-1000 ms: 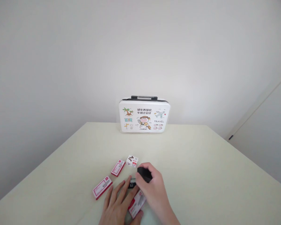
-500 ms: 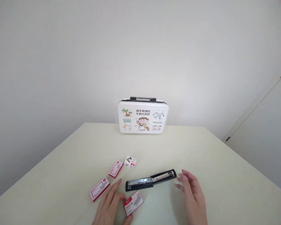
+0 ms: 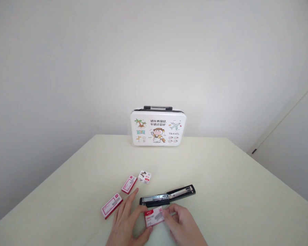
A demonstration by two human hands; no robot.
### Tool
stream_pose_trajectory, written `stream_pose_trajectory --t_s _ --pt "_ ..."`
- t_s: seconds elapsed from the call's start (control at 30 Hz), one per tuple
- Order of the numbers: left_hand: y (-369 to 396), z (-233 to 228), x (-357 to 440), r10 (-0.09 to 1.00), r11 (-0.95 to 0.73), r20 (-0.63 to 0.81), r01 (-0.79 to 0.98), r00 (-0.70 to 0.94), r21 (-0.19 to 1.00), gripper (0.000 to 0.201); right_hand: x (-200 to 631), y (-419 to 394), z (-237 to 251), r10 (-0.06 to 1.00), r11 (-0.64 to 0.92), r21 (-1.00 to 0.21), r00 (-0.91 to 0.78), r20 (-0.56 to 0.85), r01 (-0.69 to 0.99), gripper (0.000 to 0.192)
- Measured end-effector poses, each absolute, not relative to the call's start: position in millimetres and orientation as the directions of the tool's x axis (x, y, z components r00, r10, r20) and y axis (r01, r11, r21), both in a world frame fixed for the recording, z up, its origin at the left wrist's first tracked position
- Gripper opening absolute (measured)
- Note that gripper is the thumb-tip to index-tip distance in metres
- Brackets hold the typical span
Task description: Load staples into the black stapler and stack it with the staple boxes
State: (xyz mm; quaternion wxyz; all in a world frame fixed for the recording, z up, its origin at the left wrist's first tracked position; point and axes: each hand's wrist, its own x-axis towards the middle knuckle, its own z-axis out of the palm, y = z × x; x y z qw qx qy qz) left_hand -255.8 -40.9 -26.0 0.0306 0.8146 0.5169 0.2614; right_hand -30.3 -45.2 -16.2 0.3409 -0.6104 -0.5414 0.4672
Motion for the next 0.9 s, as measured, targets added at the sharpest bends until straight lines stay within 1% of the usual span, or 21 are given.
stream_pose_trajectory --t_s 0.13,0.2,0.37,0.53,0.63,0.7,0.77,0.9 --pt "-41 -25 -255 0.861 -0.466 0.376 0.828 0.342 0.313 0.036 -32 -47 -12 0.959 -0.223 -0.938 -0.11 -0.259 0.266 0.041" --pt "-41 -25 -256 0.859 -0.478 0.362 0.821 0.362 0.313 0.036 -33 -48 -13 0.952 -0.224 -0.942 -0.151 -0.267 0.25 0.038" --pt "-40 -25 -260 0.867 -0.474 0.343 0.812 0.363 0.34 0.033 -28 -45 -26 0.972 -0.182 -0.929 -0.083 -0.219 0.322 0.033" --pt "-37 -24 -264 0.842 -0.52 0.358 0.785 0.404 0.336 0.03 -10 -47 -22 0.968 -0.203 -0.921 -0.075 -0.241 0.333 0.037" --pt "-37 -28 -266 0.833 -0.524 0.386 0.788 0.396 0.323 0.039 1 -49 -8 0.976 -0.174 -0.888 -0.043 -0.212 0.427 0.038" --pt "-37 -32 -267 0.816 -0.537 0.42 0.79 0.397 0.296 0.05 4 -49 2 0.988 -0.135 -0.842 0.007 -0.154 0.522 0.037" --pt "-37 -35 -267 0.796 -0.552 0.446 0.793 0.409 0.257 0.058 4 -47 9 0.994 -0.107 -0.797 0.046 -0.099 0.594 0.034" --pt "-36 -37 -267 0.792 -0.549 0.441 0.807 0.421 0.216 0.056 -4 -41 11 0.998 -0.055 -0.739 0.017 -0.058 0.671 0.022"
